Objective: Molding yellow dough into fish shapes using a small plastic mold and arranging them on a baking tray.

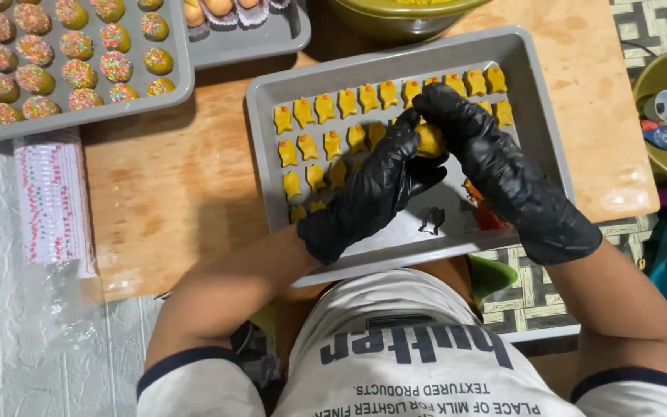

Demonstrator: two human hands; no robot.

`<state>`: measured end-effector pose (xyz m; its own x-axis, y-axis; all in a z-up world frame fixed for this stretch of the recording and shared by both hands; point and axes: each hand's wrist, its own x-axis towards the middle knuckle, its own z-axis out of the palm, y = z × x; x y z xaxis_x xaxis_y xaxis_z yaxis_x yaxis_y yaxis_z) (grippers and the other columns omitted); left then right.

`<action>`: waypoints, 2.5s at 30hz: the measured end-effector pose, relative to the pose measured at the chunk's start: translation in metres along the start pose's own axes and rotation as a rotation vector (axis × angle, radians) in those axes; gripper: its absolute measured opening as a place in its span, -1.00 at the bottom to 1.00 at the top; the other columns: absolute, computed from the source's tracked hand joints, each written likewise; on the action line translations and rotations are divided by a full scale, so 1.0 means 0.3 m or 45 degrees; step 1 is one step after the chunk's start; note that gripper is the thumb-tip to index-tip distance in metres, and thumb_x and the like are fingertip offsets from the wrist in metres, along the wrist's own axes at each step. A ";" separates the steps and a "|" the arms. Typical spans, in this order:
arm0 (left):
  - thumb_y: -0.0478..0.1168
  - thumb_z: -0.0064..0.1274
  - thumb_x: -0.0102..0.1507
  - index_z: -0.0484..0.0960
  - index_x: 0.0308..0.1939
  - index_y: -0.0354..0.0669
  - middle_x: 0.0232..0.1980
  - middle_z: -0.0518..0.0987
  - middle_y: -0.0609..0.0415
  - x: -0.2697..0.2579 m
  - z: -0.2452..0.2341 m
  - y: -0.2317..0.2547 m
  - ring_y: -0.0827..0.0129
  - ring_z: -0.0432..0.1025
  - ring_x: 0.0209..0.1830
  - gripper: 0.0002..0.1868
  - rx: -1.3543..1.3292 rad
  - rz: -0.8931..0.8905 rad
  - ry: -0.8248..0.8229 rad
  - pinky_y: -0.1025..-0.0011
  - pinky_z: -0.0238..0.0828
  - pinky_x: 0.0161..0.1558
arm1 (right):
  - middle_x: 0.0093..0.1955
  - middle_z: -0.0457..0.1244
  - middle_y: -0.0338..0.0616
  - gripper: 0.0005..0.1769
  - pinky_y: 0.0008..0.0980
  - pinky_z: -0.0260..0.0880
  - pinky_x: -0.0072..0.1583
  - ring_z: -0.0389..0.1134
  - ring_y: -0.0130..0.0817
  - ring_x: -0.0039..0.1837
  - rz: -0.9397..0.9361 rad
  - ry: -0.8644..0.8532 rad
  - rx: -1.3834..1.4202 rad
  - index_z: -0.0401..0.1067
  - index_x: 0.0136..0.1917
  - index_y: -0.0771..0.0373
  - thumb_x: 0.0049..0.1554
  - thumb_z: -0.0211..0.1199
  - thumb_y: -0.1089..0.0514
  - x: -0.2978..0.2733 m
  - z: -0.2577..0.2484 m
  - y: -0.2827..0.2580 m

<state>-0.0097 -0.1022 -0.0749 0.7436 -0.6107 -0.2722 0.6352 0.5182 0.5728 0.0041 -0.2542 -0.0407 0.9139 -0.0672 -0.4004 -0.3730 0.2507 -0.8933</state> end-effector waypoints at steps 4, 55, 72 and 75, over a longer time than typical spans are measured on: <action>-0.40 0.10 0.32 0.50 0.09 -0.40 -0.03 0.58 -0.26 -0.006 0.007 0.008 -0.01 0.56 -0.08 -0.73 0.045 0.221 -0.053 -0.05 0.55 0.01 | 0.20 0.35 -0.02 -0.52 -0.13 0.35 0.39 0.32 -0.03 0.31 -0.616 -0.162 -0.533 0.47 0.20 0.28 0.02 0.39 0.09 -0.059 -0.041 -0.014; -0.45 0.26 0.22 0.47 0.21 -0.34 0.00 0.64 -0.18 -0.017 -0.049 0.058 0.14 0.60 -0.04 -0.51 0.185 0.406 -0.174 0.22 0.64 -0.02 | 0.24 0.31 0.22 -0.48 0.04 0.32 0.33 0.29 0.25 0.35 -1.593 -0.339 -0.886 0.51 0.25 0.45 0.07 0.48 0.17 -0.034 -0.031 0.078; -0.51 0.22 0.23 0.19 0.50 -0.27 0.13 0.58 -0.15 0.058 -0.135 -0.001 0.17 0.58 0.01 -0.20 0.166 0.408 -0.256 0.23 0.68 -0.03 | 0.21 0.31 0.30 -0.38 0.04 0.36 0.27 0.33 0.23 0.29 -1.507 -0.265 -0.937 0.46 0.30 0.51 0.02 0.54 0.24 -0.039 -0.066 0.090; -0.50 0.30 0.17 0.37 0.38 -0.26 0.07 0.62 -0.17 0.028 -0.100 0.011 0.13 0.60 -0.07 -0.28 0.172 0.353 -0.159 0.26 0.71 -0.13 | 0.26 0.26 0.28 -0.30 0.01 0.41 0.20 0.32 0.23 0.28 -1.517 -0.276 -1.014 0.44 0.36 0.48 0.01 0.53 0.17 -0.046 -0.069 0.095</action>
<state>0.0051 -0.0877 -0.0984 0.8478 -0.5303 0.0003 0.3726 0.5960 0.7113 -0.0226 -0.2662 -0.0649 0.7183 0.3142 0.6207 0.6887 -0.4472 -0.5707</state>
